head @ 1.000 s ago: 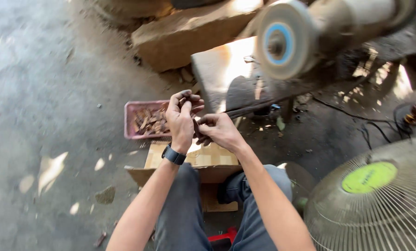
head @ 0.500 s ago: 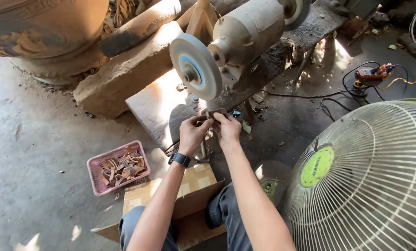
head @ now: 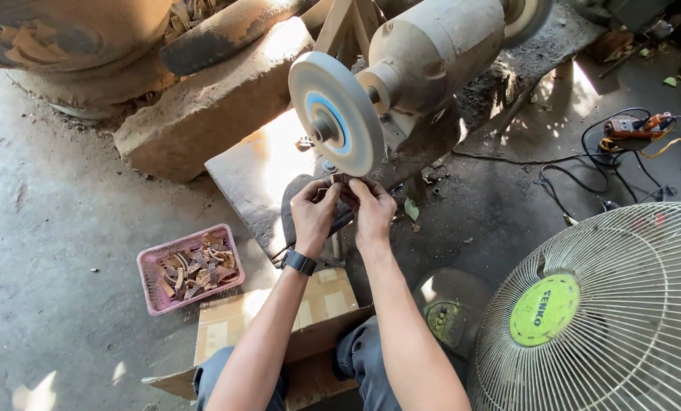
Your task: The person grinds small horn-like or wooden pieces on a bench grinder in a workshop.
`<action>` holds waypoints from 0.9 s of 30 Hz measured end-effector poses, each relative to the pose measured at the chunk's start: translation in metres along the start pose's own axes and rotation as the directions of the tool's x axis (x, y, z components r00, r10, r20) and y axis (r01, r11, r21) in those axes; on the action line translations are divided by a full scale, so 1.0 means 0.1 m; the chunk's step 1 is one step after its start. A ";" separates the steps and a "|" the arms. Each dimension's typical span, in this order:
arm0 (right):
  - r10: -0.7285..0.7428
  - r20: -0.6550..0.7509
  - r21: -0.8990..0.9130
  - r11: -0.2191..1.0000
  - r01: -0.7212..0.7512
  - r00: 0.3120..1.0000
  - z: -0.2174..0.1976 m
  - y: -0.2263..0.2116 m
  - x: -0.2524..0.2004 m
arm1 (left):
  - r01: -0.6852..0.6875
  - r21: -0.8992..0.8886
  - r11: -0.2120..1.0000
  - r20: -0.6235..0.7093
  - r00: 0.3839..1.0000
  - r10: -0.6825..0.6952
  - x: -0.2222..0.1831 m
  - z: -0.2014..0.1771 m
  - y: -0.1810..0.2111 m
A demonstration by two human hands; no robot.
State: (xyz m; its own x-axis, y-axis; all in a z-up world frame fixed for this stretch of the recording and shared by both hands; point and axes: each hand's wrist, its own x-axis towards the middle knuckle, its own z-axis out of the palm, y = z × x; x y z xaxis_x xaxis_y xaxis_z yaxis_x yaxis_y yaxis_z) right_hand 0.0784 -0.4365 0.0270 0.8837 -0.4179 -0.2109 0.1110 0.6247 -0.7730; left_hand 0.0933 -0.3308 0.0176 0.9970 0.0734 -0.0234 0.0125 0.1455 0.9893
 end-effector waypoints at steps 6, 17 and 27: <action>-0.032 -0.011 0.002 0.999 0.032 0.999 0.01 -0.01 0.03 | 0.081 -0.192 0.978 0.043 0.996 -0.074 0.02 0.07 0.04; -0.071 -0.060 0.005 0.997 0.072 0.996 0.06 -0.04 0.04 | 0.053 -0.163 0.985 0.050 0.998 -0.045 0.00 0.17 0.12; 0.196 0.181 0.015 0.979 -0.202 0.964 0.01 0.22 0.04 | -0.234 0.284 0.930 -0.027 0.967 0.252 -0.20 -0.25 0.54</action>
State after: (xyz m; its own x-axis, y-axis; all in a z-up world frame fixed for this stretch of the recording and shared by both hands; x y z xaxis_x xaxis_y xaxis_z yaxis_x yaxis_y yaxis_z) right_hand 0.0852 -0.4240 0.0102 0.9558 -0.1608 -0.2460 -0.0629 0.7058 -0.7056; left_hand 0.0716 -0.2993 0.0684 0.9657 0.1342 0.2223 -0.1999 -0.1623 0.9663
